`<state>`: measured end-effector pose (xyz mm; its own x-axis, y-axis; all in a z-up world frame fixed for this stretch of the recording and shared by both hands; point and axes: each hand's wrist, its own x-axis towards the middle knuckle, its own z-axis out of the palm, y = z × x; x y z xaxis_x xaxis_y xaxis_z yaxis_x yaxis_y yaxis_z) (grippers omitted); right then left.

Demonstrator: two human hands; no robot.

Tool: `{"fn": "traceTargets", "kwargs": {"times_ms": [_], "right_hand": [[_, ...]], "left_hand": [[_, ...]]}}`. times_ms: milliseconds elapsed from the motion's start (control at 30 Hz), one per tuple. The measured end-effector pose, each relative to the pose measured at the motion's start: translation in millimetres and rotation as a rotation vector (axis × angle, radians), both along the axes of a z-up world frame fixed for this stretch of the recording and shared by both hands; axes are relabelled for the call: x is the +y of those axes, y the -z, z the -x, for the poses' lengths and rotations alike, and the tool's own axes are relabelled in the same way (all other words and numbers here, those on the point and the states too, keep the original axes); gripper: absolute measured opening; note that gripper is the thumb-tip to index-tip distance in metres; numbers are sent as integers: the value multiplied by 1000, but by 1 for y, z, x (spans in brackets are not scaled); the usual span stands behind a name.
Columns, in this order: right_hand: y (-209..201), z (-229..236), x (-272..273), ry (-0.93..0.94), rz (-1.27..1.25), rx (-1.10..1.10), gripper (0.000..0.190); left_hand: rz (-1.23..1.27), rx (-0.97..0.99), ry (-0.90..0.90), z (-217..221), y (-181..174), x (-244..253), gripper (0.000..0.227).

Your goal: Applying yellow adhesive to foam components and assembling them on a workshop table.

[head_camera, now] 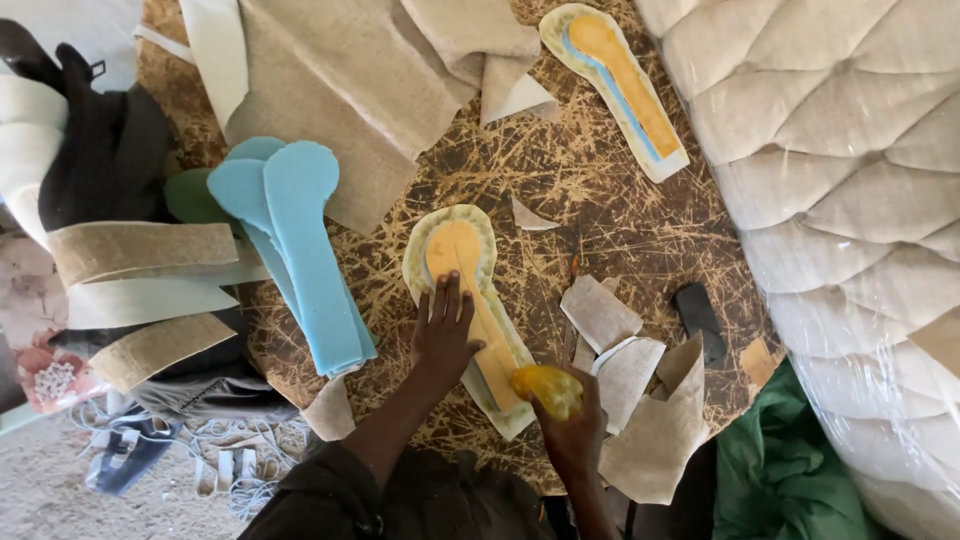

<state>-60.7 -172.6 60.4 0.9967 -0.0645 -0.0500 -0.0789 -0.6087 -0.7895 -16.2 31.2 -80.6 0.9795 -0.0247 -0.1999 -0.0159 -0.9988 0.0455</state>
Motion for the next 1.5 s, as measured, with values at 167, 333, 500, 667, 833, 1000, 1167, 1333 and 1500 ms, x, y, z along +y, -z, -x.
{"fn": "traceTargets", "kwargs": {"times_ms": [167,333,500,667,833,1000,1167,1333,1500], "right_hand": [[-19,16,-7,211,44,218,64],[18,0,0,98,24,9,64],[29,-37,29,-38,82,-311,64],[8,-75,67,-85,-3,-232,59],[-8,-88,89,-11,34,-28,63],[-17,-66,67,-3,139,78,64],[-1,-55,38,-40,77,67,68],[10,-89,80,-12,142,57,69],[13,-131,125,-69,28,-73,67]], "left_hand": [[4,-112,-17,2,9,-2,109],[59,-141,-33,4,5,-1,108],[49,-299,-74,11,13,3,107],[133,-493,6,0,4,15,88],[173,-414,-42,7,-14,15,80],[202,-381,-67,10,-28,18,70],[246,-370,-112,13,-27,17,65],[209,-342,-86,15,-41,21,67],[268,-424,-85,15,-34,21,70]]}}
